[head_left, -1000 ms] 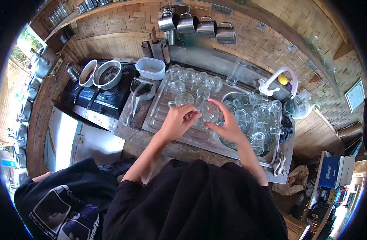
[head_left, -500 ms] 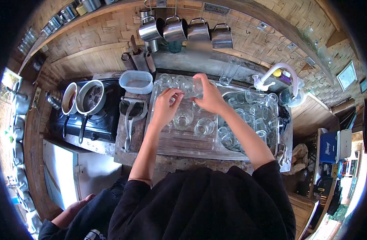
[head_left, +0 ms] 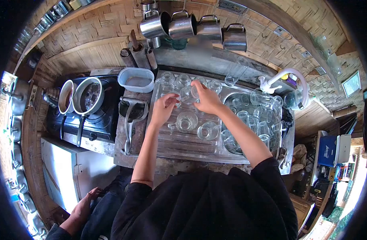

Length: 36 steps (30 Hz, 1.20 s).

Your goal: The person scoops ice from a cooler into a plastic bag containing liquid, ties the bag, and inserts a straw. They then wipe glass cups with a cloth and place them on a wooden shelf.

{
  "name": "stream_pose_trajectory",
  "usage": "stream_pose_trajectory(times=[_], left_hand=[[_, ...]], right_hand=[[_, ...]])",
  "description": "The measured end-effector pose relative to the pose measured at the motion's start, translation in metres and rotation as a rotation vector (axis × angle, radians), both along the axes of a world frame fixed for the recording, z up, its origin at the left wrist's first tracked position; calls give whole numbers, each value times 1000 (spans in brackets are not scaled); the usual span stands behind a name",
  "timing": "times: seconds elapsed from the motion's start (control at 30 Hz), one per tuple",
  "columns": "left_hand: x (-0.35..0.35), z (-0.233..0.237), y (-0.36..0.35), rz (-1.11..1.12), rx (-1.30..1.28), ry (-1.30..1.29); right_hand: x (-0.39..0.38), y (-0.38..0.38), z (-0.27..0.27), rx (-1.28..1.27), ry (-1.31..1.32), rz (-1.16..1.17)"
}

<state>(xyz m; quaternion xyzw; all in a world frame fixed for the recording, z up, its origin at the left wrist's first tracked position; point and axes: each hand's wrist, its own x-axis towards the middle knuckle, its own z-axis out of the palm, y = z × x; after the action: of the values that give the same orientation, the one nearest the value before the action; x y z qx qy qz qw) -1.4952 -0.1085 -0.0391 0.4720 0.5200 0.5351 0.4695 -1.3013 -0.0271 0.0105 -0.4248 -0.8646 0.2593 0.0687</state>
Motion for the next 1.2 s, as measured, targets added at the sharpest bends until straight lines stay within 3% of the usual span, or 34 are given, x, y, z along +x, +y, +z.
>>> stream_pose_trajectory(times=[0.1, 0.2, 0.4, 0.7, 0.9, 1.03, 1.2], left_hand=[[-9, 11, 0, 166, -48, 517], [-7, 3, 2, 244, 274, 820], [-2, -11, 3, 173, 69, 865], [2, -17, 6, 351, 71, 1026], [0, -25, 9, 439, 86, 994], [-4, -28, 5, 394, 84, 760], [-8, -40, -6, 318, 61, 485]], right_hand=[[0, 1, 1, 40, -32, 41], [-4, 2, 4, 115, -96, 94], [-17, 7, -10, 105, -298, 135], [-28, 5, -28, 98, -343, 130], [-31, 8, -42, 127, -277, 86], [-36, 12, -47, 124, -297, 58], [-35, 6, -41, 328, -325, 72]])
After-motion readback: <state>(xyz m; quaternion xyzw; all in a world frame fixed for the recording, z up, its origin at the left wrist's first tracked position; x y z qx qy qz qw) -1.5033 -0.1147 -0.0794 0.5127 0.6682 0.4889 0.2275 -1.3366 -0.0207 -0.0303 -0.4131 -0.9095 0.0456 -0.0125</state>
